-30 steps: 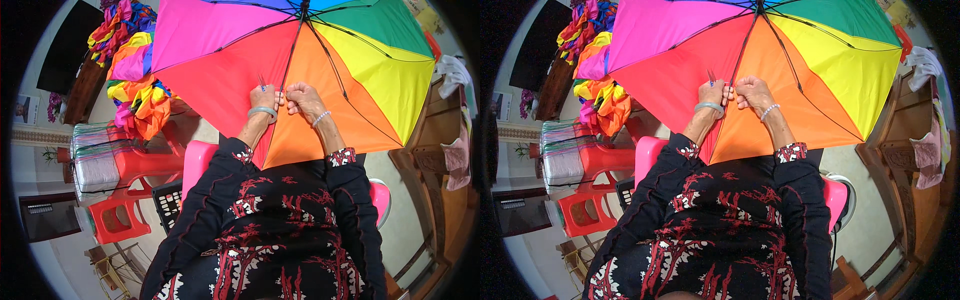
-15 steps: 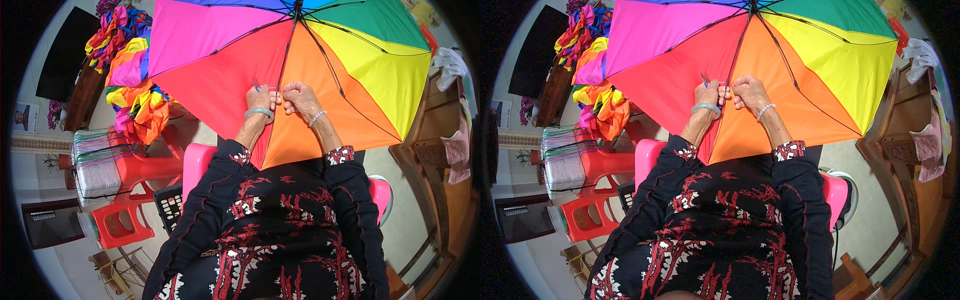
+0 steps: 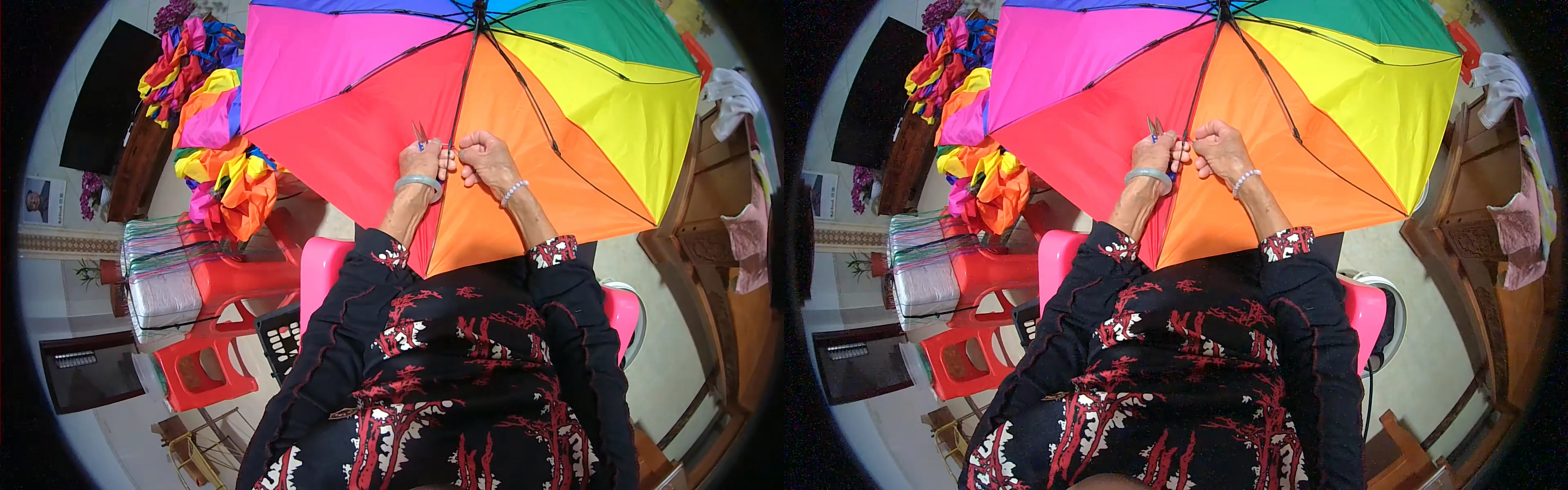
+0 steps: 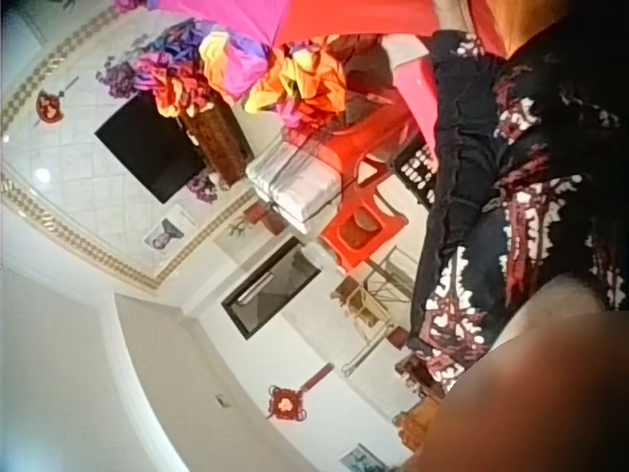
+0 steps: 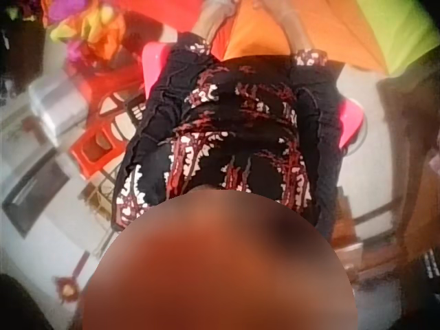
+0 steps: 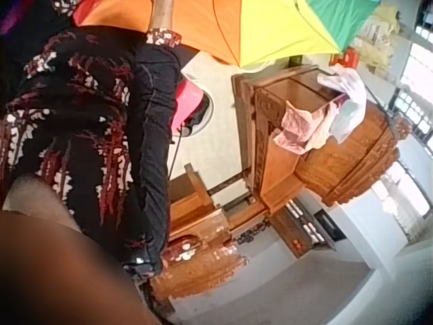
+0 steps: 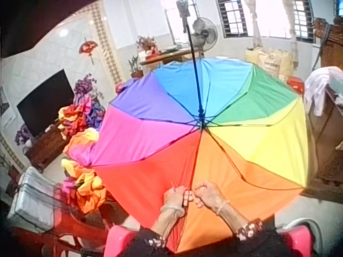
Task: Assemble a rainbow-colored umbrella by sewing the fabric panels to the metal rib structure.
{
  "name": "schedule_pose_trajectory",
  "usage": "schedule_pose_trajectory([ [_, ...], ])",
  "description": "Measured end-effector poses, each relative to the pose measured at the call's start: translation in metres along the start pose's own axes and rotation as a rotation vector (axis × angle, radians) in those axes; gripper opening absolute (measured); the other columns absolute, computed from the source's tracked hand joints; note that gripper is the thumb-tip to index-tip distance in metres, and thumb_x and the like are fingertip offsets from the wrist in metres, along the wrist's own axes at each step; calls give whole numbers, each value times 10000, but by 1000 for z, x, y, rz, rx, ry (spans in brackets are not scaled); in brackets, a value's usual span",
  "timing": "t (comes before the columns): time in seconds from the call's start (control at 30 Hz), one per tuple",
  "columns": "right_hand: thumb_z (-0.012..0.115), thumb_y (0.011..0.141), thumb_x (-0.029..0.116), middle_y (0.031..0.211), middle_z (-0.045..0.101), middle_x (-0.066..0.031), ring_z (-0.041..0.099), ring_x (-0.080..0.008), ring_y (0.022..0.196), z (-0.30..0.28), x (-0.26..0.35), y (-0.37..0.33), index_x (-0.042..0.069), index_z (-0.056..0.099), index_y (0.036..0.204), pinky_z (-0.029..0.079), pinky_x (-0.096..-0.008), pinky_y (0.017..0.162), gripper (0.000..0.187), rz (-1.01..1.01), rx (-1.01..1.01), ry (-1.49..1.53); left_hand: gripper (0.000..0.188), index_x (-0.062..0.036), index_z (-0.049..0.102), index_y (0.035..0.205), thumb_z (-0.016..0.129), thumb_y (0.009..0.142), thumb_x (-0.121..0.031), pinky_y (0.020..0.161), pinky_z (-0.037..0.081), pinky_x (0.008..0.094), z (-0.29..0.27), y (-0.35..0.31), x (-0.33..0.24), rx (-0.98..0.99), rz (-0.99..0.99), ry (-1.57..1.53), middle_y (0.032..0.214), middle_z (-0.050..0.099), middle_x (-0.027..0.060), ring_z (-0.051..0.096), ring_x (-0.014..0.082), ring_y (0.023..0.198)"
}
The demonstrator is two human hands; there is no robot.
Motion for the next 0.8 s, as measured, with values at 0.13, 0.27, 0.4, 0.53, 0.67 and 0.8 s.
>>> schedule_pose_trajectory([
  [0.13, 541, 814, 34, 683, 536, -33, 526, -79, 482, 2, 3, 0, -13, 493, 957, 462, -205, 386, 158, -84, 5, -48, 132, 8, 525, 809, 502, 863, -111, 357, 369, 234, -1, -1, 0, 21, 11, -3, 656, 607, 107, 547, 132, 454],
  [0.27, 529, 813, 26, 671, 530, -31, 509, -75, 477, 5, 7, 5, -16, 495, 953, 443, -209, 376, 151, -208, 22, -126, 133, 2, 542, 802, 522, 861, -117, 373, 370, 231, -2, -1, 1, 34, 0, 4, 661, 606, 93, 545, 126, 465],
  [0.4, 519, 809, 17, 657, 525, -30, 501, -74, 474, 5, 12, 13, -16, 499, 949, 433, -216, 372, 145, -233, -3, -159, 147, -10, 557, 798, 538, 864, -140, 396, 377, 231, -5, 5, 3, 77, -40, 0, 681, 614, 88, 550, 130, 488],
  [0.53, 539, 808, 14, 657, 524, -26, 505, -73, 473, 2, 8, 14, -13, 497, 937, 434, -212, 371, 138, -118, -28, -133, 150, -13, 556, 786, 538, 867, -138, 394, 375, 231, -6, 9, 4, 119, -81, -24, 675, 611, 88, 548, 131, 486],
  [0.67, 555, 788, 9, 649, 534, -38, 504, -81, 457, 2, 2, 8, -4, 513, 894, 437, -218, 369, 115, -26, -37, -80, 155, -8, 555, 778, 536, 868, -133, 394, 377, 233, -4, 7, 5, 118, -84, -19, 670, 609, 91, 544, 132, 484],
  [0.8, 562, 797, 21, 650, 550, -44, 512, -79, 456, 5, 1, 3, -5, 520, 867, 444, -212, 374, 86, 38, -19, 17, 156, 1, 551, 784, 534, 869, -128, 394, 378, 234, -6, 6, 5, 107, -71, -6, 669, 608, 95, 542, 131, 485],
])
Point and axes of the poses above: each hand's wrist, its own y-axis towards the middle knuckle, its own z-axis out of the palm, x = y × z, the point moved 2 cm from there along y, towards the middle knuckle
